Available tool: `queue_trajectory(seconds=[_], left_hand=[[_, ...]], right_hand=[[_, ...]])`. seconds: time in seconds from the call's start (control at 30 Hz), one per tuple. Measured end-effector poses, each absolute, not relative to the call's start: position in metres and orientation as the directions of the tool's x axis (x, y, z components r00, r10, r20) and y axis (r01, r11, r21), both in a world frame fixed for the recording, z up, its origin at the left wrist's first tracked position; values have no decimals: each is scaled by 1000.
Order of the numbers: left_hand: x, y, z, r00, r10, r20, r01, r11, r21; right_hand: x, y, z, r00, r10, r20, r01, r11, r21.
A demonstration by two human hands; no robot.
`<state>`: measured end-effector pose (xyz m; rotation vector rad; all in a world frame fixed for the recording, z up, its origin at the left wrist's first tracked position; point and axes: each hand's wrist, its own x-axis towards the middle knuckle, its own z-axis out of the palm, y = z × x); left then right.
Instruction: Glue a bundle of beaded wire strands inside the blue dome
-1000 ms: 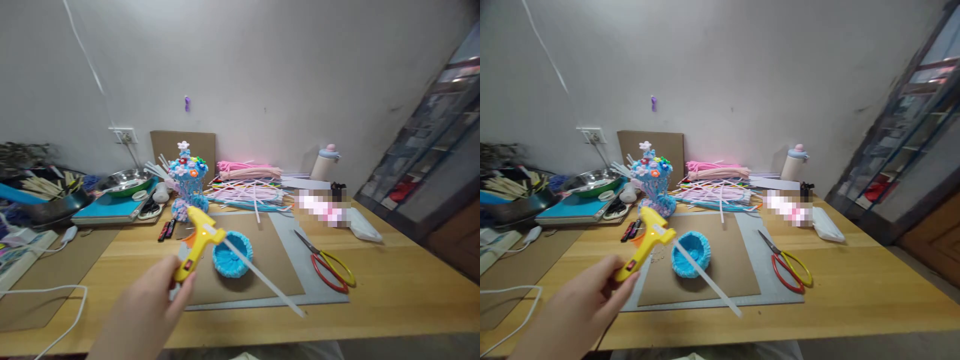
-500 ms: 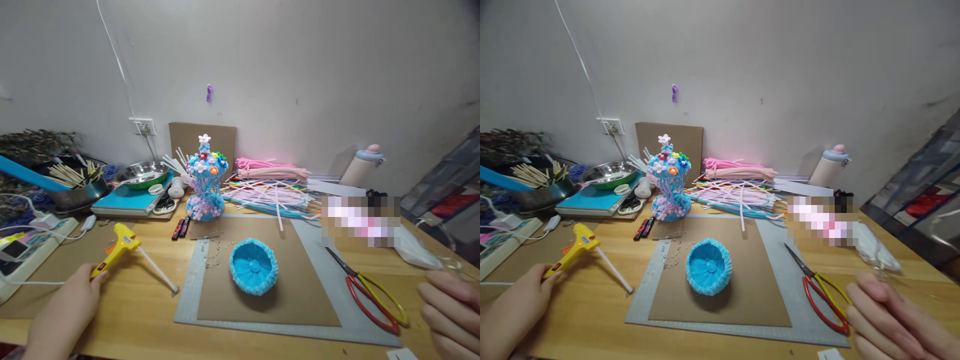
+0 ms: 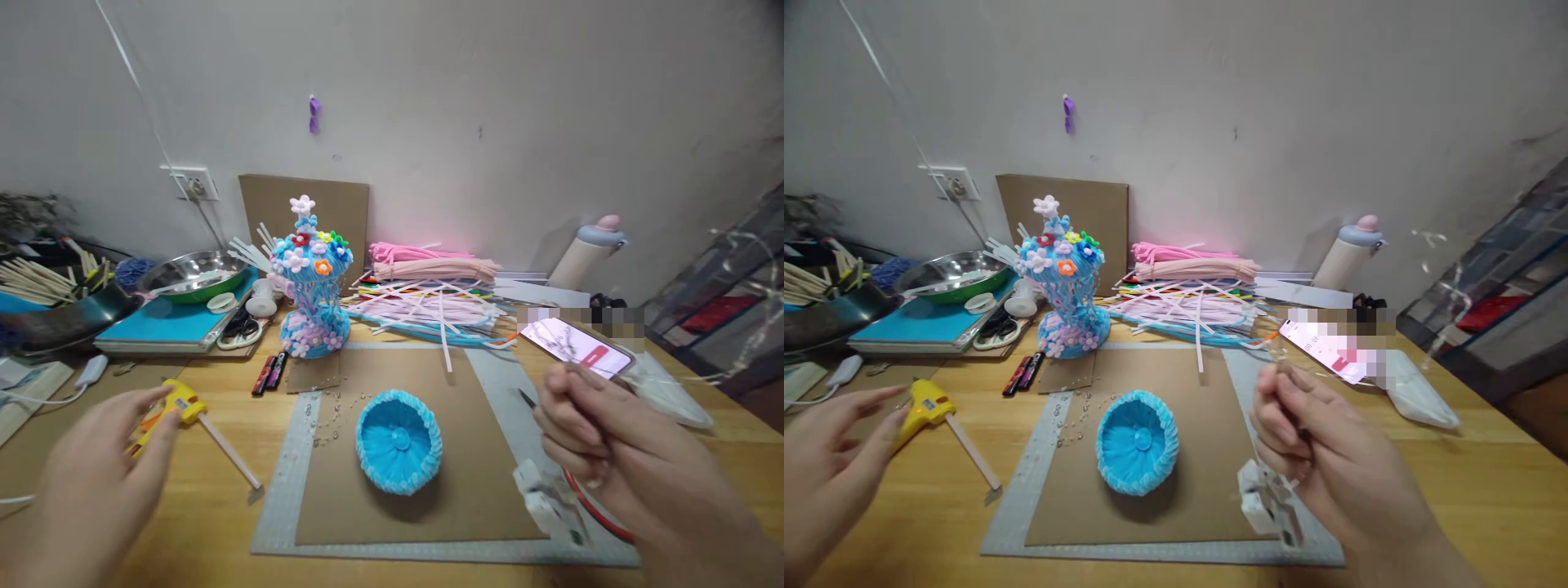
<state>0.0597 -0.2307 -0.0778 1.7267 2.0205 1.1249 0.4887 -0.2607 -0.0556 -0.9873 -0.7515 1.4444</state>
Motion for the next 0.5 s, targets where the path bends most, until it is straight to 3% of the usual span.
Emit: queue_trajectory(seconds=[0.03, 0.1, 0.17, 0.23, 0.33, 0.5], left_hand=[[89, -232, -69, -300, 916, 267, 717, 32, 696], [146, -235, -56, -66, 994, 91, 542, -41, 839], [194, -234, -48, 133, 989, -61, 301, 18, 953], [227, -228, -44, 269, 959, -93, 84, 73, 994], [256, -216, -46, 395, 907, -145, -53, 180, 982], [282, -215, -65, 432, 886, -166, 34, 168, 985]], right_hand=[[483, -256, -57, 54, 995, -81, -332, -59, -941], [473, -250, -62, 45, 997, 69, 7, 69, -998], [465, -248, -69, -37, 970, 240, 362, 237, -902], [458, -250, -74, -128, 923, 362, 563, 368, -740], [451, -254, -79, -194, 885, 422, 661, 436, -610], [445, -260, -83, -233, 911, 341, 702, 400, -590]])
